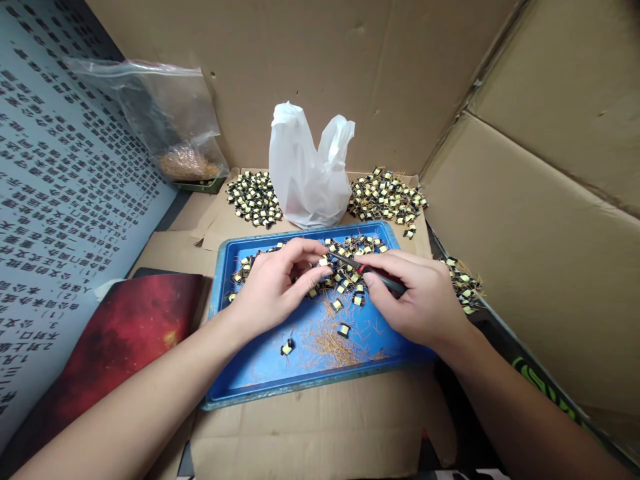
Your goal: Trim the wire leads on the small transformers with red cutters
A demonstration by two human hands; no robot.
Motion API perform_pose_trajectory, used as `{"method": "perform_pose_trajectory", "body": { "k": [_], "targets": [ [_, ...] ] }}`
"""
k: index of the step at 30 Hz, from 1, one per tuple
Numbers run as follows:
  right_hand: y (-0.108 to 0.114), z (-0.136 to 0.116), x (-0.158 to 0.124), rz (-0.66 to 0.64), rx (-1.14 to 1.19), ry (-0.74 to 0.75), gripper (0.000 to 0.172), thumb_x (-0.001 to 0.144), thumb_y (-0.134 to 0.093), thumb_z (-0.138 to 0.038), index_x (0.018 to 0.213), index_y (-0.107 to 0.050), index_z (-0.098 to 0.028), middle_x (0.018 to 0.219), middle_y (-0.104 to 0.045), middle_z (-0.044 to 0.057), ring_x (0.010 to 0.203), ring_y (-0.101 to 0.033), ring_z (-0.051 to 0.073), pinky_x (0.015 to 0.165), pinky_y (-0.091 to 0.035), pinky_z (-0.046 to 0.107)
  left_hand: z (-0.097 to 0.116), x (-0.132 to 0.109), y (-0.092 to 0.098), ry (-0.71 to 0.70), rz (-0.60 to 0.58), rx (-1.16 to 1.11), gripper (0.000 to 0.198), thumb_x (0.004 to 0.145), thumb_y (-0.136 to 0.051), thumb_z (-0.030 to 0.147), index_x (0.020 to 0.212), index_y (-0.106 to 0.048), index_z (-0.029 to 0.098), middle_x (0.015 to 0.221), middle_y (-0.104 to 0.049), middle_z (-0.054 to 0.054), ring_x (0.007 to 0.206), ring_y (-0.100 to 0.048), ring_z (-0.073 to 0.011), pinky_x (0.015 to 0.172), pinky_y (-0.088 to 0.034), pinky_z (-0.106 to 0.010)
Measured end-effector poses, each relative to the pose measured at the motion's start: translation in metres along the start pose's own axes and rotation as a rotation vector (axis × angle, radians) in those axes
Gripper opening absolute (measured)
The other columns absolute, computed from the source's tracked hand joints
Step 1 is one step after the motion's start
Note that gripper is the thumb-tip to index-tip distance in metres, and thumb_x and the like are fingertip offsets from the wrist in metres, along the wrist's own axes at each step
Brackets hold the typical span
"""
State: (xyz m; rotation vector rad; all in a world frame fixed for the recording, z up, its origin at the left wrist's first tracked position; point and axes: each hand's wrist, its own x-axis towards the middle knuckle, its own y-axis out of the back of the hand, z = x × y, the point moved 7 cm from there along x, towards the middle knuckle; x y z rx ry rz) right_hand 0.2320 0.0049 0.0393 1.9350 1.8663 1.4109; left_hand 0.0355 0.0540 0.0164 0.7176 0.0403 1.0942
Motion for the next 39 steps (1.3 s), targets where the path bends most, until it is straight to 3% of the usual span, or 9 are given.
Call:
{"method": "perform_pose_trajectory", "body": {
  "k": [8,23,29,39],
  "targets": [
    [0.001,0.003,0.0,0.005,0.001,-0.047,0.025,0.094,-0.063,-0.019,0.108,-0.083,-0.015,0.096,-0.084,0.007,0.084,-0.079,0.021,0.08,-0.062,0.034,0.0,0.0,0.001,-0.009,0.013,0.025,0.029,0.1,-0.074,0.033,0.124,-0.067,0.019,0.102,-0.082,-0.004,0.083,-0.077,-0.015,0.067,-0.057,-0.023],
    [-0.008,0.008,-0.001,-0.1,0.067,-0.148,0.024,0.094,-0.062,-0.021,0.103,-0.084,-0.018,0.101,-0.086,0.006,0.087,-0.082,0.022,0.082,-0.063,0.033,0.009,0.0,0.001,-0.069,-0.001,0.063,0.026,0.101,-0.072,0.026,0.125,-0.065,0.02,0.104,-0.081,-0.001,0.087,-0.077,-0.0113,0.074,-0.058,-0.018],
    [-0.008,0.006,0.0,-0.104,0.044,-0.124,0.025,0.095,-0.062,-0.021,0.103,-0.085,-0.019,0.102,-0.086,0.006,0.089,-0.083,0.024,0.085,-0.064,0.034,0.013,0.002,0.001,-0.087,-0.001,0.091,0.023,0.103,-0.07,0.027,0.124,-0.068,0.019,0.104,-0.081,-0.003,0.087,-0.077,-0.0131,0.078,-0.059,-0.022],
    [-0.007,0.003,-0.002,-0.156,-0.01,-0.075,0.026,0.095,-0.059,-0.02,0.095,-0.085,-0.024,0.095,-0.086,0.002,0.079,-0.083,0.022,0.073,-0.063,0.03,0.015,0.001,0.002,-0.105,-0.044,0.092,0.017,0.104,-0.067,0.032,0.111,-0.073,0.018,0.092,-0.08,-0.002,0.074,-0.072,-0.0143,0.07,-0.053,-0.025]
  ]
}}
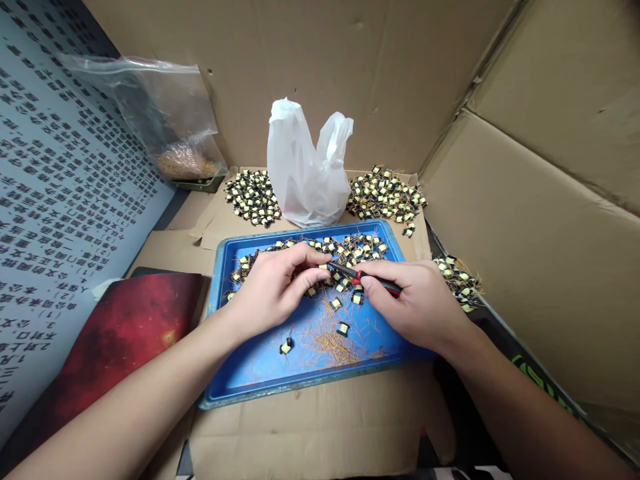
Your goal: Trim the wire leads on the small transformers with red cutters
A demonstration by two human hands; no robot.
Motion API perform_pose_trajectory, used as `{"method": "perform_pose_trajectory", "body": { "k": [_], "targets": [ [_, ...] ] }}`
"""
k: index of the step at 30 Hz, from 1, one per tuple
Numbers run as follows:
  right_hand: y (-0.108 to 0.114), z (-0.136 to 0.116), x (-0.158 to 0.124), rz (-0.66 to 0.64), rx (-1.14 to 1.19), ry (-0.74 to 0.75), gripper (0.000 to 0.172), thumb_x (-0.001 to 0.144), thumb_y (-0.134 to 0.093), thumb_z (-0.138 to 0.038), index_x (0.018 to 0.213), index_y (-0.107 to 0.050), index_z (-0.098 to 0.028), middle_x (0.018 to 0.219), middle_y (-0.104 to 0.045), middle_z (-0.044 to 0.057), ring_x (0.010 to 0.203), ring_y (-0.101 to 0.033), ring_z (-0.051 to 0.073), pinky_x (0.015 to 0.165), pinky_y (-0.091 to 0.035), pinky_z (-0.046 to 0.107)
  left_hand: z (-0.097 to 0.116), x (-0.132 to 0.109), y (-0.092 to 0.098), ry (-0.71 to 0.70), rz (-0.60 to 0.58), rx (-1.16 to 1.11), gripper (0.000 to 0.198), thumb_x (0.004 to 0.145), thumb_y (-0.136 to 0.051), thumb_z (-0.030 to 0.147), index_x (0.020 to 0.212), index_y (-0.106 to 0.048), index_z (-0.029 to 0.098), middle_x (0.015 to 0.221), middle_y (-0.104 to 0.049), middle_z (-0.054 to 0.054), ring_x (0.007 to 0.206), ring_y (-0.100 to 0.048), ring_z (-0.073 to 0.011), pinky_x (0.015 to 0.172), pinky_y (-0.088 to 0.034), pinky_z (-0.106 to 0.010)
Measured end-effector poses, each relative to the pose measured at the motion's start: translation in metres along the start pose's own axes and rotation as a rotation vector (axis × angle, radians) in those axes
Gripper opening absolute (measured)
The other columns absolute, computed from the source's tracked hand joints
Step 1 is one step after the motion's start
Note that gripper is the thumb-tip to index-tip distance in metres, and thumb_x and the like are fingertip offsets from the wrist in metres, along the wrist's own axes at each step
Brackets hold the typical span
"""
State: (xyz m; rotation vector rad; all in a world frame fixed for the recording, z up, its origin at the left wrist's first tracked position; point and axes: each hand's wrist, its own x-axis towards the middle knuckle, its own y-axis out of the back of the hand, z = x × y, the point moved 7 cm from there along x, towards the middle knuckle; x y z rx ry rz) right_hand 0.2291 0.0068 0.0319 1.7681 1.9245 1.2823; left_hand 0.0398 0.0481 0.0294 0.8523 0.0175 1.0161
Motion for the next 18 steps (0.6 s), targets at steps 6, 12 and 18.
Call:
{"method": "perform_pose_trajectory", "body": {
  "k": [6,12,18],
  "targets": [
    [0.002,-0.002,0.002,-0.003,0.013,0.005,0.027,0.095,-0.058,-0.02,0.091,-0.085,-0.024,0.091,-0.086,0.001,0.076,-0.082,0.02,0.071,-0.061,0.028,-0.007,-0.001,-0.002,0.05,-0.011,-0.085,0.017,0.103,-0.069,0.032,0.111,-0.074,0.019,0.094,-0.08,-0.002,0.078,-0.074,-0.0147,0.072,-0.055,-0.025],
    [0.003,0.0,0.002,-0.004,0.028,-0.014,0.026,0.093,-0.06,-0.02,0.09,-0.085,-0.023,0.089,-0.086,0.001,0.069,-0.079,0.018,0.067,-0.06,0.027,-0.012,0.0,-0.004,0.138,-0.012,-0.255,0.017,0.101,-0.071,0.033,0.109,-0.075,0.019,0.092,-0.081,-0.003,0.08,-0.075,-0.0156,0.074,-0.058,-0.026],
    [0.005,0.003,0.003,0.097,0.043,-0.042,0.024,0.093,-0.061,-0.022,0.1,-0.085,-0.021,0.093,-0.086,0.004,0.078,-0.082,0.022,0.077,-0.065,0.032,-0.02,0.001,-0.005,0.208,0.071,-0.447,0.021,0.101,-0.071,0.035,0.114,-0.071,0.018,0.103,-0.082,-0.008,0.091,-0.077,-0.0173,0.079,-0.061,-0.027]
  ]
}}
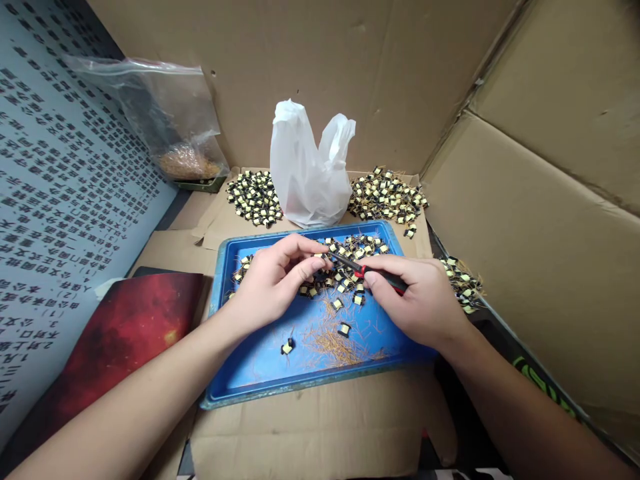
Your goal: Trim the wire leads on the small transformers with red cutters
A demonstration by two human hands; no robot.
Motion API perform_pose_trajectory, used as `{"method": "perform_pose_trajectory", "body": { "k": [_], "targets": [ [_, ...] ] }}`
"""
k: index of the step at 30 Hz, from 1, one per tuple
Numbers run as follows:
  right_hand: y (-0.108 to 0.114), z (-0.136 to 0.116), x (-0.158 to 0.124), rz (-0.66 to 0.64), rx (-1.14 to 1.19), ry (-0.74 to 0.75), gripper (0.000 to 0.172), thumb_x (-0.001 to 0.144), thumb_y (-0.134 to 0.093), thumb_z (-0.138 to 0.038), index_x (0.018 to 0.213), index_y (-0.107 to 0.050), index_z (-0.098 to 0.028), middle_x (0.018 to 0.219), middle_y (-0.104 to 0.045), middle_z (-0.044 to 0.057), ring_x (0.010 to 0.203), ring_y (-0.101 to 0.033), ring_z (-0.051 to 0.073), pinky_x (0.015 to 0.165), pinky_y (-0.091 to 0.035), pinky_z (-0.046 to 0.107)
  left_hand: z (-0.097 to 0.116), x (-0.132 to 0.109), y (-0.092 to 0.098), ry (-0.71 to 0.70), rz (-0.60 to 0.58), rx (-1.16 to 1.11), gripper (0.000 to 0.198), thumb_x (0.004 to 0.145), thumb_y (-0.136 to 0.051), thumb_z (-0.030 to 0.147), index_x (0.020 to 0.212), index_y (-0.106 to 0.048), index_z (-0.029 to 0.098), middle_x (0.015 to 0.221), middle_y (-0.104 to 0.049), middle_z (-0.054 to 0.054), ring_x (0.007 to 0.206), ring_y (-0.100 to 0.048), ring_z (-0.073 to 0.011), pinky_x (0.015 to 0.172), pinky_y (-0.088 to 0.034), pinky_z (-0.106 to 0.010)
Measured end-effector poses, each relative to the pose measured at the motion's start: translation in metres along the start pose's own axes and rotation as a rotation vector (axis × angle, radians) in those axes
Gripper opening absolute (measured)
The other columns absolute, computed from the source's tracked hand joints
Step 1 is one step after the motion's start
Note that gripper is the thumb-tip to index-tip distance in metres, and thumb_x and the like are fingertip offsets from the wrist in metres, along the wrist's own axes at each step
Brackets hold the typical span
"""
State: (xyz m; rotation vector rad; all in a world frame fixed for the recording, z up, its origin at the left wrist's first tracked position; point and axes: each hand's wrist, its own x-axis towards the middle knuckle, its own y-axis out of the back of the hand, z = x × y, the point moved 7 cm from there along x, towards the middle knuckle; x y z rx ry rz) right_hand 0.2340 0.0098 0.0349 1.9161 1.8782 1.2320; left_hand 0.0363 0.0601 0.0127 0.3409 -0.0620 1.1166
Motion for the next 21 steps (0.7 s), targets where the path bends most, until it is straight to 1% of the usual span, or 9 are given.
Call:
{"method": "perform_pose_trajectory", "body": {
  "k": [3,5,9,11,15,21],
  "targets": [
    [0.003,0.005,-0.001,0.043,0.006,-0.05,0.024,0.094,-0.062,-0.024,0.102,-0.084,-0.02,0.093,-0.086,0.005,0.078,-0.082,0.023,0.08,-0.066,0.035,-0.004,0.001,0.003,0.017,0.045,-0.062,0.022,0.099,-0.074,0.035,0.113,-0.07,0.018,0.106,-0.082,-0.009,0.091,-0.077,-0.0175,0.077,-0.062,-0.027],
    [0.004,0.006,-0.001,0.04,0.003,-0.071,0.024,0.094,-0.062,-0.024,0.103,-0.084,-0.02,0.094,-0.086,0.005,0.08,-0.082,0.024,0.082,-0.066,0.037,-0.005,0.002,0.004,0.017,0.059,-0.069,0.024,0.098,-0.076,0.035,0.114,-0.069,0.018,0.108,-0.082,-0.01,0.092,-0.077,-0.0182,0.078,-0.063,-0.028],
    [0.002,0.001,-0.001,0.018,0.003,-0.037,0.024,0.094,-0.062,-0.022,0.101,-0.084,-0.02,0.097,-0.086,0.005,0.083,-0.083,0.024,0.081,-0.066,0.034,-0.003,0.001,0.005,-0.018,0.072,-0.051,0.024,0.096,-0.078,0.033,0.114,-0.071,0.018,0.108,-0.081,-0.01,0.099,-0.078,-0.0191,0.089,-0.064,-0.03],
    [0.001,-0.002,-0.001,0.023,0.011,-0.017,0.024,0.094,-0.061,-0.021,0.101,-0.084,-0.02,0.099,-0.086,0.005,0.085,-0.083,0.023,0.08,-0.066,0.033,-0.001,0.0,0.005,-0.028,0.083,-0.021,0.023,0.095,-0.08,0.033,0.112,-0.072,0.019,0.107,-0.081,-0.008,0.098,-0.078,-0.0184,0.09,-0.063,-0.03],
    [-0.002,-0.004,-0.002,0.035,0.008,-0.01,0.025,0.095,-0.06,-0.021,0.102,-0.084,-0.02,0.101,-0.086,0.006,0.089,-0.083,0.024,0.081,-0.066,0.034,0.002,-0.002,0.004,-0.032,0.105,0.037,0.025,0.094,-0.081,0.034,0.11,-0.073,0.018,0.103,-0.081,-0.007,0.09,-0.077,-0.0181,0.084,-0.064,-0.029],
    [-0.004,-0.004,-0.005,0.039,0.016,-0.009,0.023,0.095,-0.061,-0.021,0.103,-0.082,-0.022,0.1,-0.086,0.005,0.087,-0.083,0.024,0.079,-0.066,0.035,0.007,-0.003,0.003,-0.055,0.107,0.129,0.025,0.093,-0.081,0.037,0.107,-0.072,0.018,0.098,-0.081,-0.007,0.082,-0.075,-0.0167,0.07,-0.061,-0.025]
  ]
}}
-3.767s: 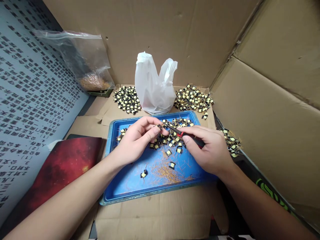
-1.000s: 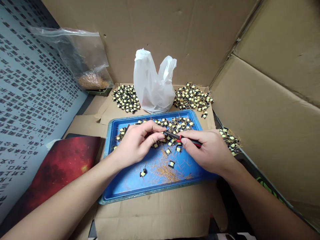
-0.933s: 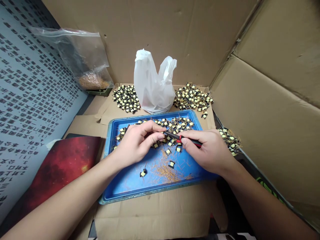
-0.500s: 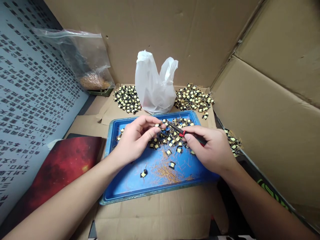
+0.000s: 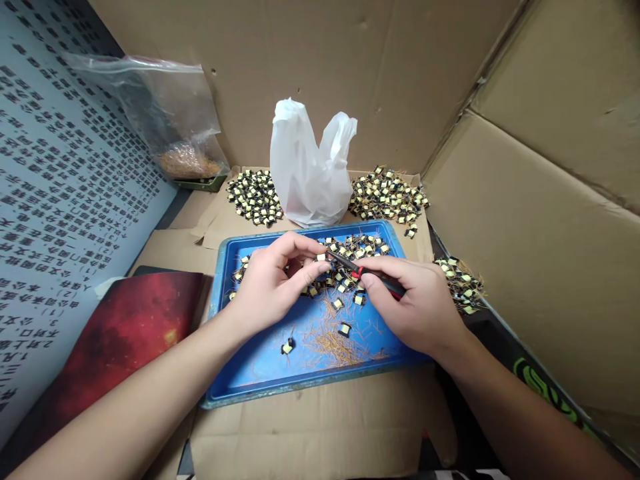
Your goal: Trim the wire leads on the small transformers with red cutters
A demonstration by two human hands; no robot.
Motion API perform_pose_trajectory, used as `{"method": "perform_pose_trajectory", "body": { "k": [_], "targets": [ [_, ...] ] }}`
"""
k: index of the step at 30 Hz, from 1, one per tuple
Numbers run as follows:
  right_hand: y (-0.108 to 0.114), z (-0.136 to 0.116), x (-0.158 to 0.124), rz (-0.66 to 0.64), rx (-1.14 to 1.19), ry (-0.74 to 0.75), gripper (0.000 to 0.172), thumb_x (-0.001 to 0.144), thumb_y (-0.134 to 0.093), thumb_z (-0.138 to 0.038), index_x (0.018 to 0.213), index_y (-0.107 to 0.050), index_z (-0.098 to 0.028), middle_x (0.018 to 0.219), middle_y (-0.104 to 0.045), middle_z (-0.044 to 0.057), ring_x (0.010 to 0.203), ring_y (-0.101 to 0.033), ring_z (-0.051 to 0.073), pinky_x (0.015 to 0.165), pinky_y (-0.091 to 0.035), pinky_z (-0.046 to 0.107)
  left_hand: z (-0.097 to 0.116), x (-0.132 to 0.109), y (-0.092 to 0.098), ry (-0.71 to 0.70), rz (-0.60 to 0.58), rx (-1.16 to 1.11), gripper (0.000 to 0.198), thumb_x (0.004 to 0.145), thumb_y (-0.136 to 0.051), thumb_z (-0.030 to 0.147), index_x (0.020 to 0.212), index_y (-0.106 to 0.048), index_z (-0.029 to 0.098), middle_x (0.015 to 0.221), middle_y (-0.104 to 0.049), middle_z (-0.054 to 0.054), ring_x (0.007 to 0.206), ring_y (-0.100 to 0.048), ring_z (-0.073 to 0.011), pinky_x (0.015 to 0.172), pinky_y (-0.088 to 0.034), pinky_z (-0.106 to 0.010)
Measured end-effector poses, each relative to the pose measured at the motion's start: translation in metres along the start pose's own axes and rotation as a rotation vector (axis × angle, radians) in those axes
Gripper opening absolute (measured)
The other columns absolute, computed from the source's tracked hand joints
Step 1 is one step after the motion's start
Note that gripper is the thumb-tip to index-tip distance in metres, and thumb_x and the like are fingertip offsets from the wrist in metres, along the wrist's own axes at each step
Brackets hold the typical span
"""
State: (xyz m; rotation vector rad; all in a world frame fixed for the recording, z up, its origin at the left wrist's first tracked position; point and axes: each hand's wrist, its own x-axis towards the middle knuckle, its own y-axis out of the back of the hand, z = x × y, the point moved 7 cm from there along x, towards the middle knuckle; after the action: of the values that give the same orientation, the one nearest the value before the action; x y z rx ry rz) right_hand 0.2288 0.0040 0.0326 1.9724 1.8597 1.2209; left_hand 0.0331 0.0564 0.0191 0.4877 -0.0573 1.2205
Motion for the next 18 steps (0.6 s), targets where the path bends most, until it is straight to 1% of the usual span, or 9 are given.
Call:
{"method": "perform_pose_trajectory", "body": {
  "k": [3,5,8,10,14,18],
  "targets": [
    [-0.001,0.0,0.0,0.003,0.004,-0.003,0.023,0.094,-0.061,-0.021,0.104,-0.082,-0.022,0.101,-0.086,0.005,0.087,-0.083,0.024,0.081,-0.066,0.035,0.0,0.0,0.001,-0.013,0.006,0.042,0.026,0.092,-0.081,0.038,0.105,-0.071,0.018,0.095,-0.08,-0.006,0.075,-0.073,-0.0151,0.062,-0.056,-0.023],
    [-0.002,0.0,0.0,-0.002,0.006,0.001,0.024,0.094,-0.062,-0.021,0.104,-0.083,-0.02,0.102,-0.086,0.006,0.088,-0.083,0.024,0.082,-0.066,0.035,0.001,-0.001,0.001,-0.023,0.003,0.053,0.025,0.093,-0.081,0.037,0.105,-0.071,0.018,0.095,-0.08,-0.006,0.075,-0.073,-0.0145,0.062,-0.056,-0.022],
    [-0.002,-0.001,0.001,-0.007,0.001,0.014,0.025,0.094,-0.061,-0.021,0.105,-0.083,-0.018,0.101,-0.086,0.007,0.089,-0.083,0.024,0.083,-0.066,0.035,0.004,0.0,0.0,-0.058,-0.014,0.059,0.026,0.094,-0.08,0.033,0.114,-0.072,0.019,0.102,-0.081,-0.005,0.086,-0.077,-0.0154,0.073,-0.059,-0.023],
    [-0.001,-0.001,0.001,-0.018,-0.005,0.018,0.025,0.094,-0.061,-0.02,0.104,-0.084,-0.018,0.1,-0.086,0.007,0.087,-0.084,0.024,0.082,-0.066,0.035,0.007,0.0,-0.001,-0.085,-0.043,0.098,0.026,0.097,-0.078,0.031,0.12,-0.074,0.02,0.106,-0.083,-0.004,0.089,-0.078,-0.0152,0.08,-0.06,-0.024],
    [0.0,-0.001,0.002,-0.054,-0.016,0.026,0.025,0.094,-0.06,-0.021,0.099,-0.085,-0.02,0.096,-0.087,0.005,0.081,-0.084,0.024,0.076,-0.066,0.034,0.012,-0.001,-0.002,-0.132,-0.091,0.188,0.019,0.1,-0.075,0.03,0.116,-0.079,0.022,0.104,-0.084,-0.003,0.085,-0.077,-0.0142,0.081,-0.059,-0.025],
    [0.003,-0.002,0.002,-0.065,-0.02,0.043,0.026,0.094,-0.059,-0.021,0.097,-0.086,-0.019,0.094,-0.087,0.005,0.077,-0.083,0.023,0.075,-0.065,0.032,0.01,-0.001,-0.001,-0.107,-0.123,0.139,0.019,0.099,-0.075,0.032,0.115,-0.08,0.022,0.101,-0.084,-0.003,0.086,-0.078,-0.0154,0.081,-0.059,-0.025]
  ]
}}
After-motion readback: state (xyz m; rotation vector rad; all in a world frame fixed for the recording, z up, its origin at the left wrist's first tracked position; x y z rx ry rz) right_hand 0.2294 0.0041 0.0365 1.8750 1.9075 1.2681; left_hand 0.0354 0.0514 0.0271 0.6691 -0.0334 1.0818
